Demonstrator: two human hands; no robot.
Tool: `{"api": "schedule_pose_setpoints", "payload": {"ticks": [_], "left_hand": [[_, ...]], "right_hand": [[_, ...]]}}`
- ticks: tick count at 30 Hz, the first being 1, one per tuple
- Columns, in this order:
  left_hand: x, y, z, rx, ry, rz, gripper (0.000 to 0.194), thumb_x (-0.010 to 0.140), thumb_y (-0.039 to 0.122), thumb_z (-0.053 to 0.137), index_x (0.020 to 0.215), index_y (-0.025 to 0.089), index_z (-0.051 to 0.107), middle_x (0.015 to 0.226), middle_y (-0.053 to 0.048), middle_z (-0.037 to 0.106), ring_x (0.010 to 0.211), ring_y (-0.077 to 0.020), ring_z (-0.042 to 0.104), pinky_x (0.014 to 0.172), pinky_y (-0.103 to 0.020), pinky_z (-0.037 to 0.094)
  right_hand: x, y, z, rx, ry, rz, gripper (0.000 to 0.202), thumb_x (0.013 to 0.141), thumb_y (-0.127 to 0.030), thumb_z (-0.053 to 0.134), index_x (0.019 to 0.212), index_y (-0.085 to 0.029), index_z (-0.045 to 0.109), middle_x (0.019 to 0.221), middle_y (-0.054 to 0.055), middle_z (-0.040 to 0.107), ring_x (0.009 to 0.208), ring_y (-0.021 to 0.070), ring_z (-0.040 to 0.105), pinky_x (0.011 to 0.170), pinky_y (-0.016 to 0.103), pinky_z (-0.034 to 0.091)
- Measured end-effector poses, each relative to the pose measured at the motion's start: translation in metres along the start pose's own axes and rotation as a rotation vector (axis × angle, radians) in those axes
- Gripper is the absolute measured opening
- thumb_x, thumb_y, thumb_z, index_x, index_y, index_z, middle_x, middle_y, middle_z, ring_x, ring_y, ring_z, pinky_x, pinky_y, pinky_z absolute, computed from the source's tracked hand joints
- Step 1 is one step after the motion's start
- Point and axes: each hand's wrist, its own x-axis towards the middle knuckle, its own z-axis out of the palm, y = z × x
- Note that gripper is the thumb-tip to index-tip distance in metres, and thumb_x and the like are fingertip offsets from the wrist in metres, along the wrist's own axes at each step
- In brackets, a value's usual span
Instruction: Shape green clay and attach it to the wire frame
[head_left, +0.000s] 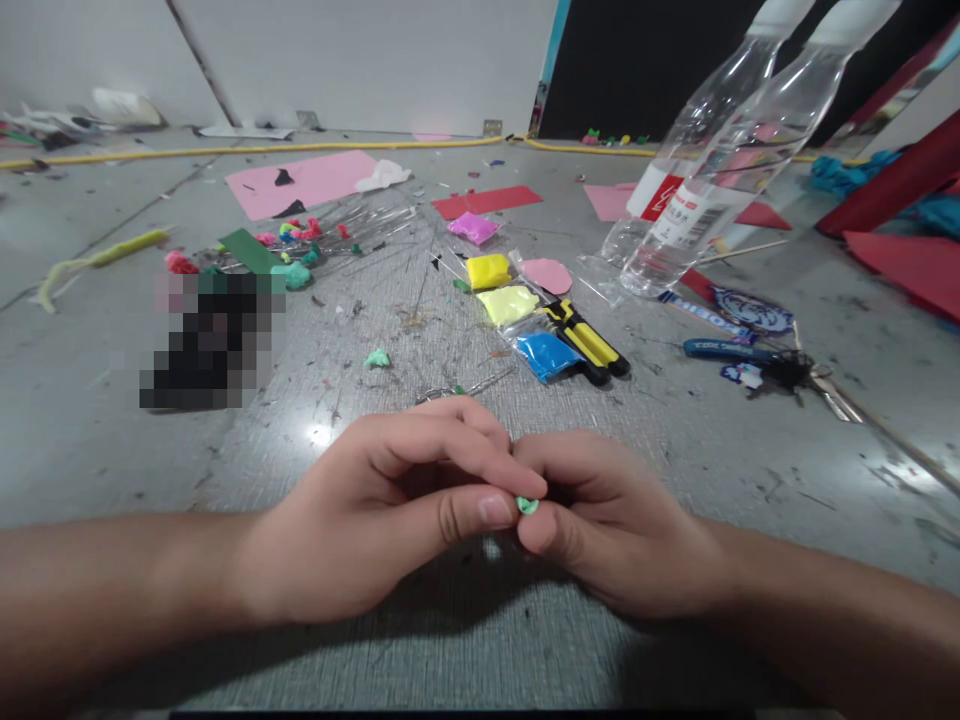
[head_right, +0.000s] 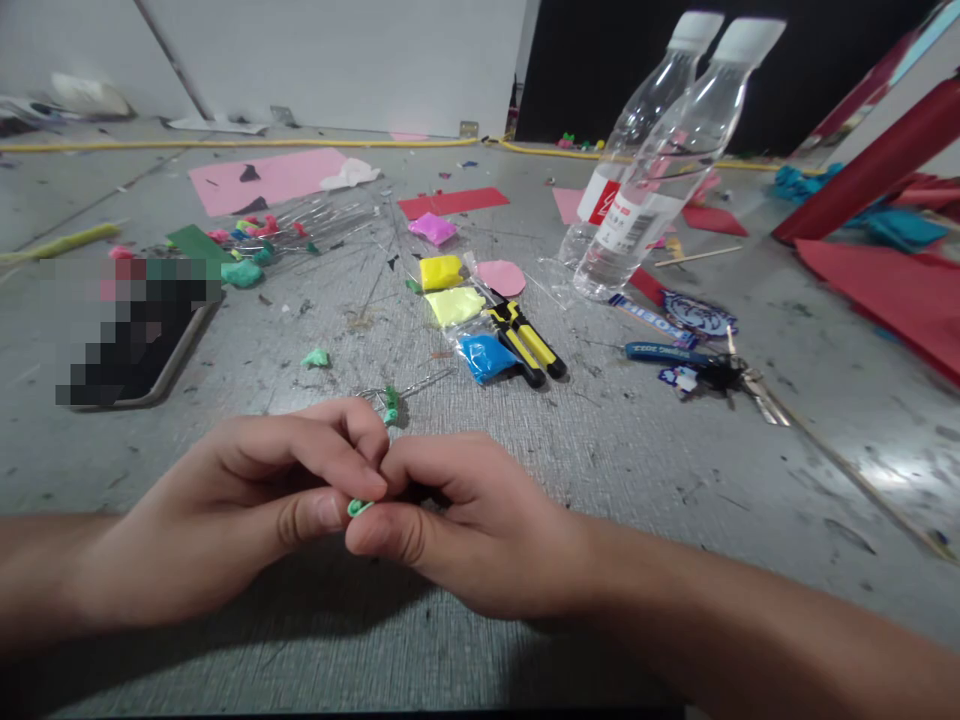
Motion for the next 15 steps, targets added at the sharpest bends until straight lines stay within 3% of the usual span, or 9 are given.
{"api": "schedule_pose_setpoints", "payload": {"ticks": [15], "left_hand": [[-0.0016,-0.0017,-0.0030,0.060,-0.068,0.039,0.017,0.095,0.019,0.071,0.105,0.025,0.083,0.089,-0.003,0.062,0.076,-0.0104,0.062,0.072,-0.021,0.056]], "right_hand": [[-0.0006,0.0015,-0.0004,0.059,-0.023,-0.032,0.034,0.097,-0.041,0.069,0.075,-0.017,0.060,0.069,-0.005,0.048,0.061,0.0081,0.042,0.054,0.020,0.039]]}}
